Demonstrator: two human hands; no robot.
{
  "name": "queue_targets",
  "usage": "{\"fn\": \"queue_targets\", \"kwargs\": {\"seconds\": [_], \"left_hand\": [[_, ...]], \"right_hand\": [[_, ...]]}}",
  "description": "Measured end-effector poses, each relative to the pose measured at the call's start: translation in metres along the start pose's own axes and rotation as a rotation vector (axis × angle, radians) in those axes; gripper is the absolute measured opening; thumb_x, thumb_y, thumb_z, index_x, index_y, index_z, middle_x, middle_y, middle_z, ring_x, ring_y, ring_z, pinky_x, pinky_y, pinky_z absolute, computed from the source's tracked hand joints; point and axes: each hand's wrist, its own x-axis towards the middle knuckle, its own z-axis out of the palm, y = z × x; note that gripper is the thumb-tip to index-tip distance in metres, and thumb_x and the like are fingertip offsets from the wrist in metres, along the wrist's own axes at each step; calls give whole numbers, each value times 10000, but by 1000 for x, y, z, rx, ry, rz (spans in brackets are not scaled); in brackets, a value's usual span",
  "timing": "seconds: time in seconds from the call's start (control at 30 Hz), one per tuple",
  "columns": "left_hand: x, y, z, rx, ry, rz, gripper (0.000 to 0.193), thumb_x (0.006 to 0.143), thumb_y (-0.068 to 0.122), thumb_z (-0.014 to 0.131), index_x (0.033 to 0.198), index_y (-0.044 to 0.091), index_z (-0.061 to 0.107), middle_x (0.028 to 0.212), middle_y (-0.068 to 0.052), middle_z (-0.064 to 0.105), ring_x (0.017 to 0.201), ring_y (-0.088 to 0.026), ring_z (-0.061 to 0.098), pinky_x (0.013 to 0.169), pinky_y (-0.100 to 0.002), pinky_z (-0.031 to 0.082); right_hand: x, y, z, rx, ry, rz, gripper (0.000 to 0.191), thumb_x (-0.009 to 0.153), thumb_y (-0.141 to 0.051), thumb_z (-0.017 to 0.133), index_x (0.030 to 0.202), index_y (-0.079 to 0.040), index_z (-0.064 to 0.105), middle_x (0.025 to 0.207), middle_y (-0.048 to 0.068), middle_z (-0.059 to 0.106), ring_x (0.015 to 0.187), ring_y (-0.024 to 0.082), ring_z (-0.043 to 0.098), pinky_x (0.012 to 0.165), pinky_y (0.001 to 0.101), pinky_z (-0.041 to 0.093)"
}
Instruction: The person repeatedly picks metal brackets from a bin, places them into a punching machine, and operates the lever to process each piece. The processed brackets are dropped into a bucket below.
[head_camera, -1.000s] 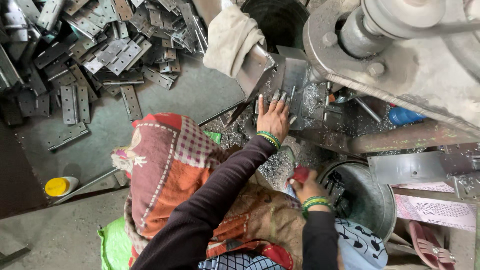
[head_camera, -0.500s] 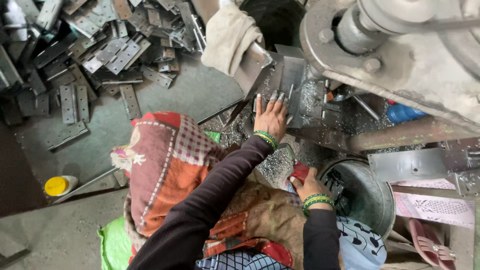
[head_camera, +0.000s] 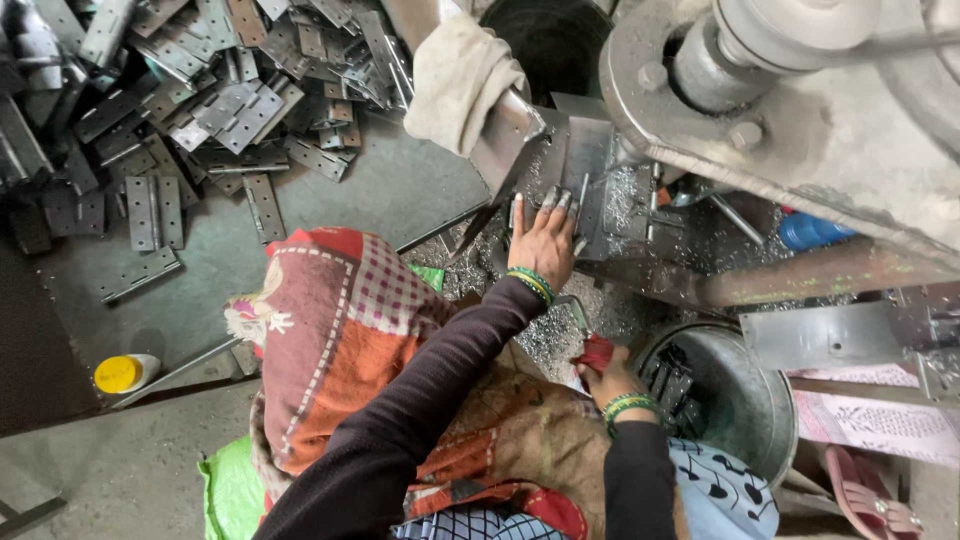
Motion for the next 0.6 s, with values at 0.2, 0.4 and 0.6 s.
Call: {"fn": "queue_targets", "kwargs": {"seconds": [0.2,0.4,0.6], "left_hand": [[-4,5,9,33,-26,-15,499,993,202,505,1464,36,508,1544,-147,482,1499,-284,348,1254,-690,25],[-4,5,9,93,29,7,542,924,201,491,1444,48,516,1507,-149,492,1480,-292,349,1218,-662,23],[-8,3,1,2,-34,-9,522,951,201,489,1449,47,522,1532,-127,481,1493,-272,355,1233,-669,15]], "right_hand": [[-15,-10,-22,-98,53,64,725,877,-602,652,1324,-107,368,1068,299,714,1017,499,695,887,565,534],[6,-4,25,154,-56,80,694,908,-541,635,1350,-110,318,1075,310,711,974,489,725,869,538,561],[-21,-21,-19,0,-51,61,689,920,-548,635,1352,-98,342,1075,302,721,1007,479,716,893,525,555]]}}
